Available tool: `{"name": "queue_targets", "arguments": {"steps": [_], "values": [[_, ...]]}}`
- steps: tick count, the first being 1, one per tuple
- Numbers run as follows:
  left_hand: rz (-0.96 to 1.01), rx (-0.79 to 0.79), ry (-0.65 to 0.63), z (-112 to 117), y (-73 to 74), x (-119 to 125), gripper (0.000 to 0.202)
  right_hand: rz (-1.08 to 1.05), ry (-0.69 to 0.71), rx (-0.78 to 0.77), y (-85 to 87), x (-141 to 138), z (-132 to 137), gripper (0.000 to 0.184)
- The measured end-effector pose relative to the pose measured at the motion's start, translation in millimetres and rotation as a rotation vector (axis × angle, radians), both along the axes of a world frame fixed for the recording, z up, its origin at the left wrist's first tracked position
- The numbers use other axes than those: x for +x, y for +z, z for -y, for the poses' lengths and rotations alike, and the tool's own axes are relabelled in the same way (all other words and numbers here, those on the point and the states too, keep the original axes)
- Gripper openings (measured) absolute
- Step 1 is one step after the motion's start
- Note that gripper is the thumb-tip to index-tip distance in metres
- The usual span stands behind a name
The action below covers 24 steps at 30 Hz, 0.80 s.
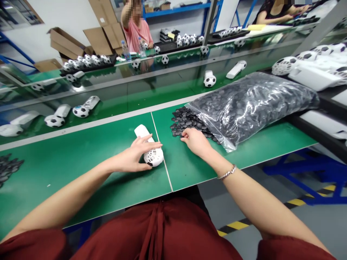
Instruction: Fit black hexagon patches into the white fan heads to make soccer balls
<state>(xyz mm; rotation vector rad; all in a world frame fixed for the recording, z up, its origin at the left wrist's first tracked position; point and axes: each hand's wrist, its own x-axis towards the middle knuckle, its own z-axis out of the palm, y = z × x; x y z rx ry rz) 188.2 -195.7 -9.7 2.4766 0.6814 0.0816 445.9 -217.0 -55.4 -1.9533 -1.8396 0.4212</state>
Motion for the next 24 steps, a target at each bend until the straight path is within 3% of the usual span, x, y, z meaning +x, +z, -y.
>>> {"name": "queue_targets", "arguments": {"steps": [6, 13, 20, 24], "values": [[0.105, -0.058, 0.202, 20, -13.8, 7, 0.069, 0.052, 0.048, -0.069, 6.3, 4, -3, 0.007], [0.180, -0.127, 0.069, 3, -8.9, -3, 0.059, 0.154, -0.090, 0.007, 6.7, -15, -10, 0.017], [0.290, -0.132, 0.113, -1, -15.8, -12, 0.050, 0.052, 0.063, 0.119, 3.8, -15, -8, 0.006], [0.344, -0.191, -0.014, -6, -17.1, -15, 0.051, -0.113, 0.187, 0.133, 14.8, -25, 11, 0.012]]}}
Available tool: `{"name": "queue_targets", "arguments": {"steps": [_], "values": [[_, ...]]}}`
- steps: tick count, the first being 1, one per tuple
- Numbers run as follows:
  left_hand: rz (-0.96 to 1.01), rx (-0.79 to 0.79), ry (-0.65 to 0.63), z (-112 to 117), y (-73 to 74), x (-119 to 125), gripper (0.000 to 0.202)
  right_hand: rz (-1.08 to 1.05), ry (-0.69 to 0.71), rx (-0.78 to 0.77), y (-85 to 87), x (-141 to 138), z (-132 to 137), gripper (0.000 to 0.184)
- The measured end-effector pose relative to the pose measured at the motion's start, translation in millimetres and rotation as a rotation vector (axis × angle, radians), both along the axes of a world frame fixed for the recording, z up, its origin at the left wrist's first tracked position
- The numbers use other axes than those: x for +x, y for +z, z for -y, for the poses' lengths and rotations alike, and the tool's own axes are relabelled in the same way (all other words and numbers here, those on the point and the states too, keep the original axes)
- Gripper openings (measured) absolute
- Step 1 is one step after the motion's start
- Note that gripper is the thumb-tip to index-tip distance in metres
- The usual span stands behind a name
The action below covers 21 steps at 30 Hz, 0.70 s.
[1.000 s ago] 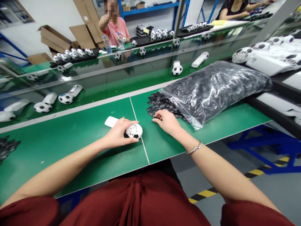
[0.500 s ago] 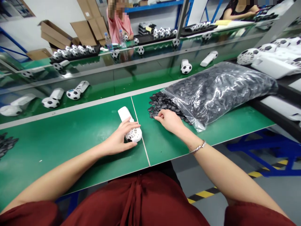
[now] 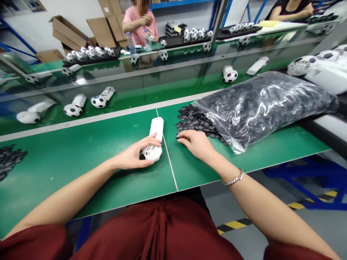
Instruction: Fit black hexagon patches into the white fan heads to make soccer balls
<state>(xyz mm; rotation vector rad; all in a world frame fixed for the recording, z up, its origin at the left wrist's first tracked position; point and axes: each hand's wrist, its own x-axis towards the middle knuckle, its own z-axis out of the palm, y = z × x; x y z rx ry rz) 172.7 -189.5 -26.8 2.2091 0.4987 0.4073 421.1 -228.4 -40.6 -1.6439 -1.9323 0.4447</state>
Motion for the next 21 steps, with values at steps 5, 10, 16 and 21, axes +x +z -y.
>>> {"name": "queue_targets", "arguments": {"steps": [5, 10, 16, 21], "values": [[-0.056, -0.002, -0.017, 3, 4.7, 4, 0.054, -0.163, 0.117, -0.098, 13.2, -20, 16, 0.012], [-0.076, 0.021, 0.076, 11, 2.7, 8, 0.060, -0.240, 0.210, -0.128, 19.0, -30, 25, 0.012], [-0.043, 0.024, 0.102, 12, -3.0, 9, 0.063, -0.402, 0.284, -0.100, 16.2, -48, 33, 0.010], [-0.048, -0.007, 0.146, 14, -1.6, 13, 0.061, -0.478, 0.185, -0.152, 10.7, -56, 28, 0.005]]}}
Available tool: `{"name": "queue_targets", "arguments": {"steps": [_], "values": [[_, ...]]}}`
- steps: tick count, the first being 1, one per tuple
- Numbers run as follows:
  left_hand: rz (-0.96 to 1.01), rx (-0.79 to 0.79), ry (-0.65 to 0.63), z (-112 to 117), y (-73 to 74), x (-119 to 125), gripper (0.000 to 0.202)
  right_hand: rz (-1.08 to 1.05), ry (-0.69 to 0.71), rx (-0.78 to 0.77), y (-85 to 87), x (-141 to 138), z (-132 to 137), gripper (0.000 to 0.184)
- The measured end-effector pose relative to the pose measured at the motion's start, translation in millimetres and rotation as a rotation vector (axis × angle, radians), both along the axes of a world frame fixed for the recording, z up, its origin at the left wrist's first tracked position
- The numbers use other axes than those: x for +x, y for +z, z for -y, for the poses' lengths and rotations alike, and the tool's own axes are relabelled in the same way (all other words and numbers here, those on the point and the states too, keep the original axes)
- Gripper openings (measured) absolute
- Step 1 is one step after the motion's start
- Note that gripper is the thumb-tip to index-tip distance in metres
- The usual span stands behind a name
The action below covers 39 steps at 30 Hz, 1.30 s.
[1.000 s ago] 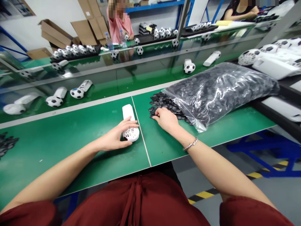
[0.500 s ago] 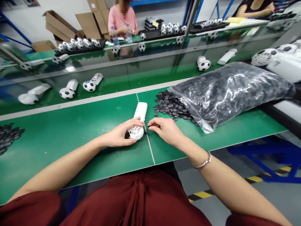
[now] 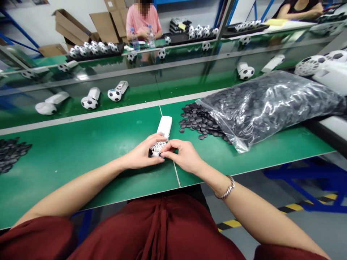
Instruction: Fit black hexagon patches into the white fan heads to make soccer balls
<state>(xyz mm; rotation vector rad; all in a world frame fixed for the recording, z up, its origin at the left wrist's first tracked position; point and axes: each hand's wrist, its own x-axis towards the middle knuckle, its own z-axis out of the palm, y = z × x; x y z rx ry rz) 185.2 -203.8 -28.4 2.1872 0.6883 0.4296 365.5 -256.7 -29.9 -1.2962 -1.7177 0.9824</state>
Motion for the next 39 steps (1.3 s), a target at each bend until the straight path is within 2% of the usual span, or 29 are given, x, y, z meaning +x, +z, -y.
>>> {"name": "queue_targets", "arguments": {"steps": [5, 12, 14, 19, 23, 26, 28, 34, 36, 39], "values": [[0.005, -0.031, 0.025, 2, -0.1, 0, 0.053, -0.082, -0.005, -0.071, -3.7, -4, -2, 0.016], [0.021, -0.044, 0.027, 0, 3.4, 1, 0.044, -0.077, 0.030, -0.144, -11.8, 6, -4, 0.017], [0.005, -0.044, 0.013, -2, 4.0, 1, 0.044, 0.027, 0.007, -0.116, -15.6, 15, -4, 0.018], [0.021, -0.008, 0.048, -3, -0.6, 2, 0.047, 0.468, -0.037, 0.003, -19.3, 24, 0, 0.015], [0.038, 0.049, 0.198, 0, -6.5, 1, 0.058, 0.548, 0.004, -0.009, -16.7, 20, 1, 0.004], [-0.026, 0.004, 0.288, -1, -6.3, -6, 0.066, 0.565, 0.047, 0.003, -14.4, 23, 3, 0.004], [-0.056, -0.033, 0.236, -5, -3.1, -14, 0.062, 0.568, 0.085, 0.008, -12.7, 27, 5, 0.005], [-0.055, -0.076, -0.124, -27, 9.8, -35, 0.056, 0.443, 0.121, 0.130, -5.6, 31, 12, 0.011], [-0.057, -0.077, -0.181, -31, 11.8, -36, 0.055, 0.403, 0.125, 0.181, -2.7, 28, 11, 0.012], [-0.060, -0.066, -0.182, -32, 12.5, -36, 0.056, 0.347, 0.132, 0.196, 0.0, 22, 7, 0.013]]}}
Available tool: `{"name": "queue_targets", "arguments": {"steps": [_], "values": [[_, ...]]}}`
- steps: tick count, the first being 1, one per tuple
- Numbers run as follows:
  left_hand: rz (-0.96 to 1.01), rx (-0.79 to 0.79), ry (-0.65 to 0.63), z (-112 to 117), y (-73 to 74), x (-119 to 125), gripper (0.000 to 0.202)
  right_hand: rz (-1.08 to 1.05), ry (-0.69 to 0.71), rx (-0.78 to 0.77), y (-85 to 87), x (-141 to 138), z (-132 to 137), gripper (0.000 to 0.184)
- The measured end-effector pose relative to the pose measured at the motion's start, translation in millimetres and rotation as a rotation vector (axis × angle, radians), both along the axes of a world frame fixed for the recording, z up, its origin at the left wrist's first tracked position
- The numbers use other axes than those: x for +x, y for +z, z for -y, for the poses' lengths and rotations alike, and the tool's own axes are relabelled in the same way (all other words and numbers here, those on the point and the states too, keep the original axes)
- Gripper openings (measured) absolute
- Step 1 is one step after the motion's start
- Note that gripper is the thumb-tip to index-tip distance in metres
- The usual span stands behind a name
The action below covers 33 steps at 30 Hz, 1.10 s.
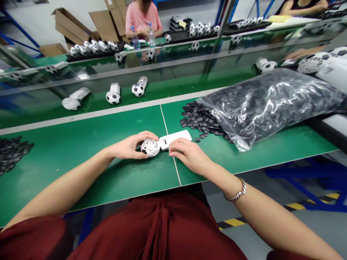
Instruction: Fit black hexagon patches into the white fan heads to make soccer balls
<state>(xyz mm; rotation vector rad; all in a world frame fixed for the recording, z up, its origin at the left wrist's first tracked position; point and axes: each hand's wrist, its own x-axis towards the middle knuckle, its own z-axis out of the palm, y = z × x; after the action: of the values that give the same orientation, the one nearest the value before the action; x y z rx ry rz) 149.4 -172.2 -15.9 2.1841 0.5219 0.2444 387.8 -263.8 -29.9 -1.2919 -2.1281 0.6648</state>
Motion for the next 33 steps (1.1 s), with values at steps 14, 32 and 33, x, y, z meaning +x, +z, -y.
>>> {"name": "queue_targets", "arguments": {"steps": [14, 32, 33], "values": [[0.017, -0.001, 0.093, 8, -5.3, 2, 0.057, -0.334, -0.192, -0.227, -4.9, -12, -11, 0.018], [0.106, 0.033, 0.337, 28, -14.7, 18, 0.045, -0.089, 0.312, 0.239, -5.5, -27, -31, 0.009], [0.115, 0.042, 0.341, 28, -15.2, 18, 0.044, -0.108, 0.285, 0.229, -7.2, -27, -32, 0.006]]}}
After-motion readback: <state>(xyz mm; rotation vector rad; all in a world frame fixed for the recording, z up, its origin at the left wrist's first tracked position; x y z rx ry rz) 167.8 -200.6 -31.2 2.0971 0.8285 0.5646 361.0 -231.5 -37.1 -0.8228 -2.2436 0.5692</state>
